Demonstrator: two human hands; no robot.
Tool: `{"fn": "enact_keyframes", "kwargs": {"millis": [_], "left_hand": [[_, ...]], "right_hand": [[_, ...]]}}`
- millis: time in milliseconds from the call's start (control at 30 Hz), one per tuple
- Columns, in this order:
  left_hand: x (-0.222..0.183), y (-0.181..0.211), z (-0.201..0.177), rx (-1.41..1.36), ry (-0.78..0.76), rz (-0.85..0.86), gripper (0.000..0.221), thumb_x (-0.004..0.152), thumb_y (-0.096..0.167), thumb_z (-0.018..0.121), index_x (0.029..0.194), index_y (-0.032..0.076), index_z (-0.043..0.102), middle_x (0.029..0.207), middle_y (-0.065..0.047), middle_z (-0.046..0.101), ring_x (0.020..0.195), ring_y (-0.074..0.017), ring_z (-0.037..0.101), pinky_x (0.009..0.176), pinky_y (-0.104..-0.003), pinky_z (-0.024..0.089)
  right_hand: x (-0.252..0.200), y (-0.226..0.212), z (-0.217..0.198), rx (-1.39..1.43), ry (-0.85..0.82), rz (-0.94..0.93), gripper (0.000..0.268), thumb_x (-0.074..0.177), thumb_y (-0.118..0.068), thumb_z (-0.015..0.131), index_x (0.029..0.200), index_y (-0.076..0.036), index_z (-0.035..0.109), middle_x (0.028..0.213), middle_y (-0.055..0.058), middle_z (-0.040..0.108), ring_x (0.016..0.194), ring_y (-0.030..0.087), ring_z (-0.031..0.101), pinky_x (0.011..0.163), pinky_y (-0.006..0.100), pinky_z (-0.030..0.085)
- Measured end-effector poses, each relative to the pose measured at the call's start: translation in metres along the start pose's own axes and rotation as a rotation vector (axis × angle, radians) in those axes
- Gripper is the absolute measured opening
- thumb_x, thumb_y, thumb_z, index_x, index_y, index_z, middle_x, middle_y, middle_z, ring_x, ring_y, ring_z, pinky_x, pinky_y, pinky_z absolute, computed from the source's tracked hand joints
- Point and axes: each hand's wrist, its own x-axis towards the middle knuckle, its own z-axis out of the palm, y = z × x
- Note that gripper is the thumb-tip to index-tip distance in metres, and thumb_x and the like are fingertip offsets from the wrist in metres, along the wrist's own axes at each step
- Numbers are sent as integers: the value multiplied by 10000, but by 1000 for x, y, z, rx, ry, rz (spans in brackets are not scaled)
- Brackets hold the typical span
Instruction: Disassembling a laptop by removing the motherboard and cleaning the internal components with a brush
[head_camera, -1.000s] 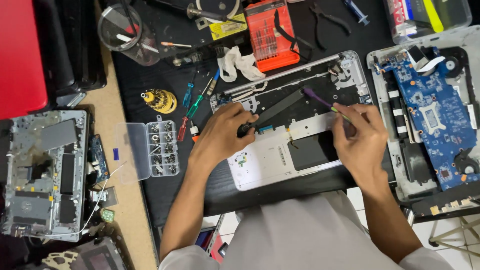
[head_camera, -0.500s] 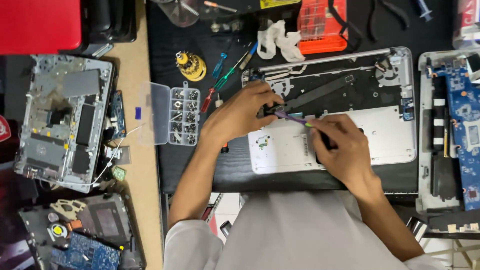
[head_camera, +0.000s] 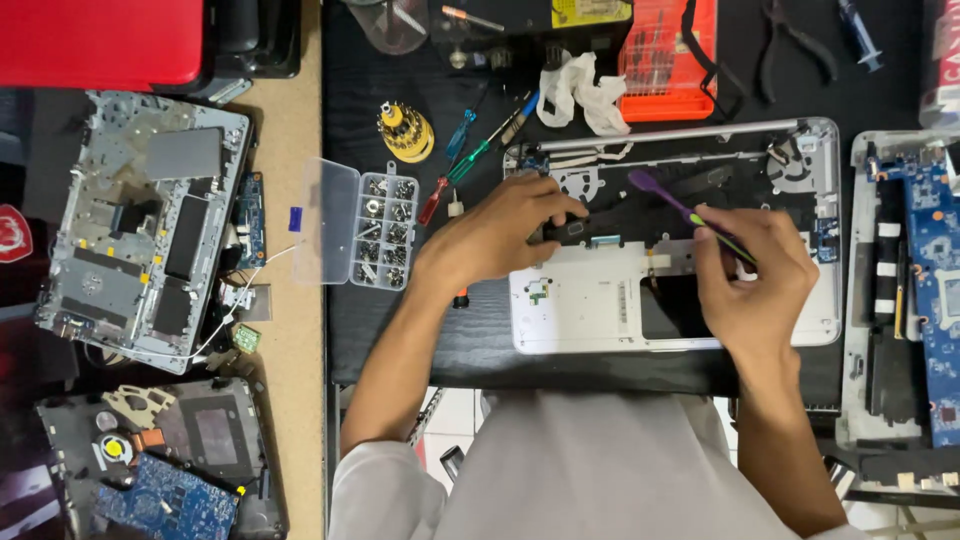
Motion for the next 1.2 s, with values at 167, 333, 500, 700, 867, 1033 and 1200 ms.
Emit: {"fn": "enact_keyframes", "kwargs": {"millis": [167, 333, 500, 700, 867, 1033, 1200], "left_hand": [[5, -1, 6, 61, 103, 54, 419, 811, -35, 655, 1187, 149, 656, 913, 0, 578, 973, -223, 559, 989, -366, 403], [1, 18, -2, -145, 332, 208, 412, 785, -159, 626, 1108, 96, 628, 990, -43, 529, 890, -153, 569, 840, -271, 488], [-7, 40, -10, -298, 555, 390, 336, 881, -167, 671, 1102, 85, 644, 1040, -65, 621, 921, -171, 637, 858, -275, 555], [-1, 37, -9, -599, 806, 710, 344, 864, -143, 748, 1099, 89, 656, 1026, -116, 746, 971, -220, 709, 846, -331, 585], [3, 42, -6, -581, 872, 803, 369, 836, -117, 779, 1124, 88, 673, 980, -132, 794, 935, -212, 704, 822, -313, 583], [8, 47, 2, -624, 863, 795, 342, 815, -115, 806, 1108, 16, 688, 968, -174, 792, 893, -221, 720, 781, -308, 604], [8, 60, 5, -689, 846, 810, 304, 818, -97, 809, 1068, 30, 693, 971, -178, 785, 873, -224, 721, 716, -304, 617]], "right_hand": [[6, -1, 0, 34, 54, -39, 167, 1082, 50, 682, 1237, 86, 732, 1127, 214, 668, 983, 274, 642, 816, 324, 514], [6, 3, 1, 62, 90, -14, 195, 1123, -4, 623, 1276, 83, 706, 1140, 212, 608, 936, 249, 605, 757, 303, 476], [2, 3, 0, 20, 95, 28, 378, 1164, -219, 498, 1303, 63, 707, 1080, 174, 577, 871, 221, 533, 698, 314, 377], [6, -3, 8, 123, 83, -101, 297, 1121, -188, 541, 1236, 18, 720, 965, 130, 553, 739, 207, 476, 627, 311, 355], [6, -8, 11, 195, 85, -173, 326, 1090, -205, 541, 1182, 8, 769, 921, 111, 594, 663, 199, 519, 606, 290, 430], [11, -16, 8, 259, 70, -193, 309, 1068, -194, 575, 1211, 2, 767, 964, 109, 590, 731, 187, 552, 655, 289, 448], [15, -14, 22, 315, 96, -157, 287, 945, -175, 795, 1184, -17, 770, 947, 107, 570, 620, 133, 474, 554, 255, 414]]}}
